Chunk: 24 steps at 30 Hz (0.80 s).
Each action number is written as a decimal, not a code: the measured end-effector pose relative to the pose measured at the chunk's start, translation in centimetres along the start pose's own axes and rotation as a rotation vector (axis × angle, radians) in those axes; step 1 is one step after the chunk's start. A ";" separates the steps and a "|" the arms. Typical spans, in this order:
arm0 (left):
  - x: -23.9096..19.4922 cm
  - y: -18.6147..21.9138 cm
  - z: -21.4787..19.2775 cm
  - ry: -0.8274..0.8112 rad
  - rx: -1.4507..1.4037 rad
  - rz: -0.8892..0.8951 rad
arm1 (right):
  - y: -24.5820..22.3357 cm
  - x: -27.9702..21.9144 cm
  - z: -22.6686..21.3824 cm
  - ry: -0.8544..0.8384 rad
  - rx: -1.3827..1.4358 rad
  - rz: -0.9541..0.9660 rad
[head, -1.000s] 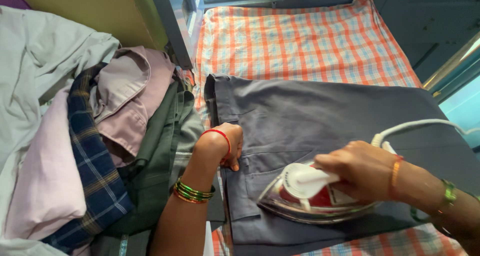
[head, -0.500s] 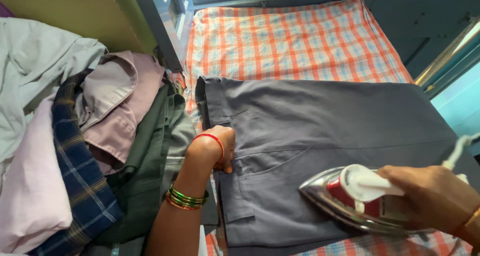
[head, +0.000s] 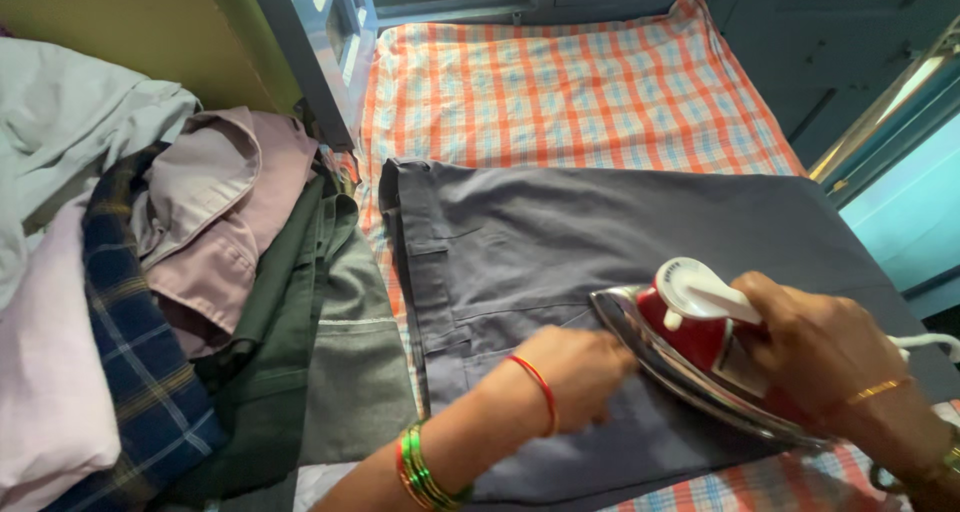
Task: The person irons a pair of grey pants on a table, using an iron to press different sections of the fabric and then folding the pants.
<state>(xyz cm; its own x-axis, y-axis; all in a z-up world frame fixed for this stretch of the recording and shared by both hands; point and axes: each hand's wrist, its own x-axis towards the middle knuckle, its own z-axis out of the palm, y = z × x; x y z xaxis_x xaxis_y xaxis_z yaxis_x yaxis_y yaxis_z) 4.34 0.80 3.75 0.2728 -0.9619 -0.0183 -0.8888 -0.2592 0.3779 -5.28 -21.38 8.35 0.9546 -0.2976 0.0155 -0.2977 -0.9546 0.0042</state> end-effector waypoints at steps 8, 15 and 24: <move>1.1 0.2 3.0 -0.164 -0.097 0.071 | -2.9 6.2 -0.6 -0.032 -0.011 -0.140; 1.3 -0.2 2.8 -0.194 -0.148 0.041 | -6.3 11.8 -0.3 0.058 0.028 -0.379; 2.0 -0.5 2.7 -0.248 -0.156 0.038 | -8.9 13.8 0.3 0.079 0.081 -0.494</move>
<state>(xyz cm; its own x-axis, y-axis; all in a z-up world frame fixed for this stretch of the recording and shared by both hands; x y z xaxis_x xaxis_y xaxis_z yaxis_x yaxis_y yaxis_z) 4.37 -1.22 0.99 0.1252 -0.9676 -0.2194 -0.8242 -0.2245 0.5199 10.60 -16.96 8.23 0.9762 0.1885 0.1068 0.1944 -0.9798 -0.0476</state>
